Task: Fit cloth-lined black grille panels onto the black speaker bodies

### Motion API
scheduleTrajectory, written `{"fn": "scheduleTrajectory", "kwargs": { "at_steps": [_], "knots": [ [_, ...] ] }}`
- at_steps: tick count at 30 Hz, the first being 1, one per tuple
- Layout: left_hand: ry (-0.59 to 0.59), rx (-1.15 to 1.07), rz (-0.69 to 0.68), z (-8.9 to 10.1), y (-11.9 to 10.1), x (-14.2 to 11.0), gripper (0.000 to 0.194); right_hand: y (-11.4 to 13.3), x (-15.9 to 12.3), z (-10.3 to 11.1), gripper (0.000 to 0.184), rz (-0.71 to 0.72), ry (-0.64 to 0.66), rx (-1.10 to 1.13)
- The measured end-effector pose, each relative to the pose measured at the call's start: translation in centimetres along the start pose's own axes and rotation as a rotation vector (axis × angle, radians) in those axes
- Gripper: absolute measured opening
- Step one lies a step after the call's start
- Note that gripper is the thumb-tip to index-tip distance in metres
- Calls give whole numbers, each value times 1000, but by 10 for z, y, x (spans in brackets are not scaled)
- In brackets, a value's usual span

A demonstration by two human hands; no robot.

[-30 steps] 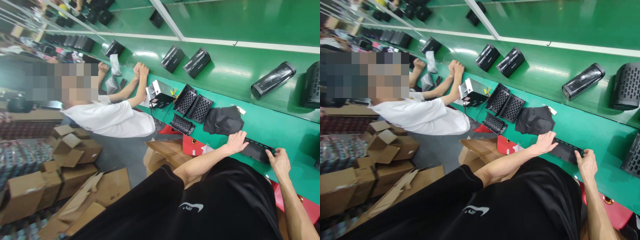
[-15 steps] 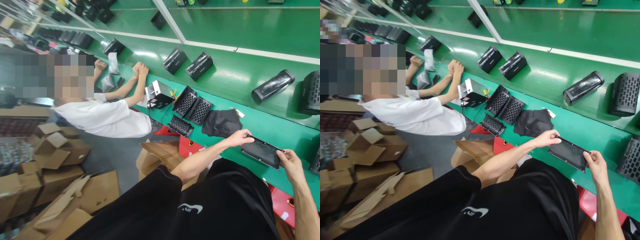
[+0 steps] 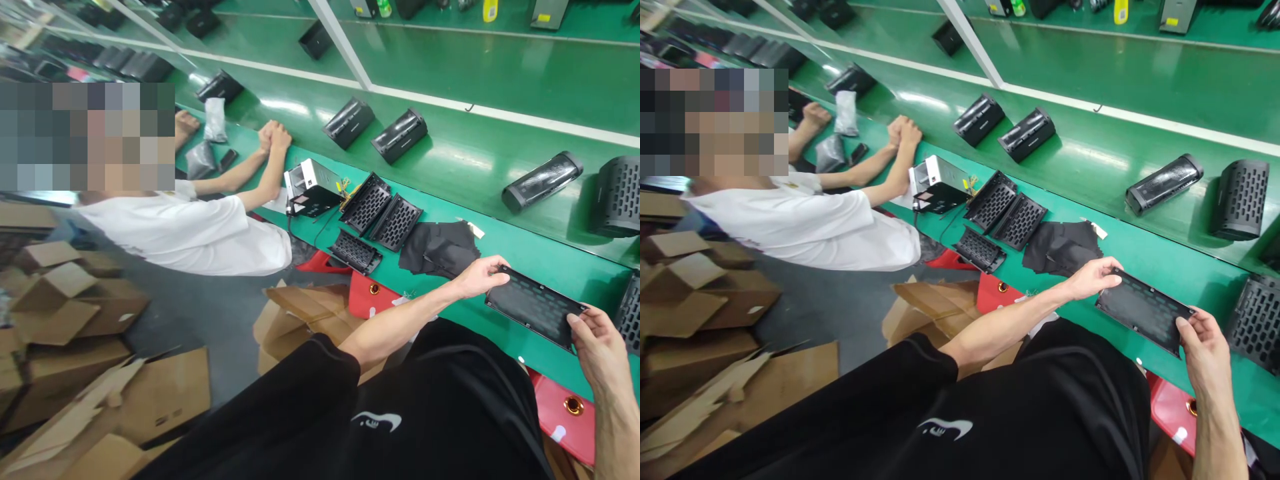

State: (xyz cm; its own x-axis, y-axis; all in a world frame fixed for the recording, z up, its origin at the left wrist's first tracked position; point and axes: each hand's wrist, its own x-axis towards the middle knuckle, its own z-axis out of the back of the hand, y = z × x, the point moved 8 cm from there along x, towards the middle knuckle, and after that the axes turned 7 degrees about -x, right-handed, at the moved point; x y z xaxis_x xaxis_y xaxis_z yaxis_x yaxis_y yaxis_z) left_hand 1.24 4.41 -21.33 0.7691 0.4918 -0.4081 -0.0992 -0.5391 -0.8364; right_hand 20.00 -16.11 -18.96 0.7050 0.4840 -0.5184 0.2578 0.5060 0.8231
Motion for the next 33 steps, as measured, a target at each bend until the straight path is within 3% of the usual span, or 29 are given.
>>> {"fn": "scheduleTrajectory", "kwargs": {
  "at_steps": [7,33],
  "knots": [
    [14,5,-35,-5,-2,-3,37,-3,2,1,55,7,-54,-68],
    [45,-142,19,-3,8,1,59,-11,10,4,53,-17,-59,63]
  ]
}}
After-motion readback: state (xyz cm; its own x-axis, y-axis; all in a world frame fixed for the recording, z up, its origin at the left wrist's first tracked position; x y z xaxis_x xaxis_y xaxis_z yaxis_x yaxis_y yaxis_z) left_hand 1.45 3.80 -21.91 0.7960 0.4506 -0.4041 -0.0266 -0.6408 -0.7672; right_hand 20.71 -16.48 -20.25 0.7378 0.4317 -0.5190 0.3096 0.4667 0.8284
